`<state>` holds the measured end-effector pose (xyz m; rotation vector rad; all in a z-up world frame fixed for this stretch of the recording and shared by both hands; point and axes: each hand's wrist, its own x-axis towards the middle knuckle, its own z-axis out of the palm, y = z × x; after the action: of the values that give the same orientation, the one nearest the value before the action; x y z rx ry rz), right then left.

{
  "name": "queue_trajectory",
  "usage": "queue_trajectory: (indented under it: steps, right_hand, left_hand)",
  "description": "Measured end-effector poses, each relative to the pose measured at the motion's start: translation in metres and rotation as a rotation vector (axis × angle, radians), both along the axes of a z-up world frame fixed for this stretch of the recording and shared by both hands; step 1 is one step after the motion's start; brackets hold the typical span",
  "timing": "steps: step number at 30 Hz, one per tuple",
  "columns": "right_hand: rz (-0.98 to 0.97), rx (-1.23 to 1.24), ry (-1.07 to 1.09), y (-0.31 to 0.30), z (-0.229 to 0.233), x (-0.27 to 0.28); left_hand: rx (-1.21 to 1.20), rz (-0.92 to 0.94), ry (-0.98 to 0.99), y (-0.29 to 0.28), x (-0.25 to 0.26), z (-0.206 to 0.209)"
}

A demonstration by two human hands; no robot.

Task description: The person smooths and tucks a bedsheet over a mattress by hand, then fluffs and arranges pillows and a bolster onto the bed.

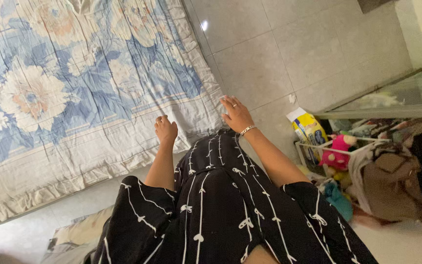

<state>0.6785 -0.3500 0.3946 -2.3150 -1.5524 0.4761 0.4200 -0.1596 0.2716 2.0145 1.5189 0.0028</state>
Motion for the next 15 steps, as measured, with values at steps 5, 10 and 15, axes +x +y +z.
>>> queue_trajectory:
  steps: [5,10,15]
  right_hand:
    - [0.217,0.021,-0.030,0.027,0.012,0.091]
    - [0.350,-0.031,-0.012,0.040,0.031,0.176]
    - [0.406,-0.013,0.005,0.070,0.035,0.238]
  left_hand:
    - [0.026,0.157,0.005,-0.010,0.074,-0.009]
    - [0.185,0.182,0.016,-0.036,0.159,-0.002]
    - [0.044,0.285,0.014,-0.036,0.223,0.011]
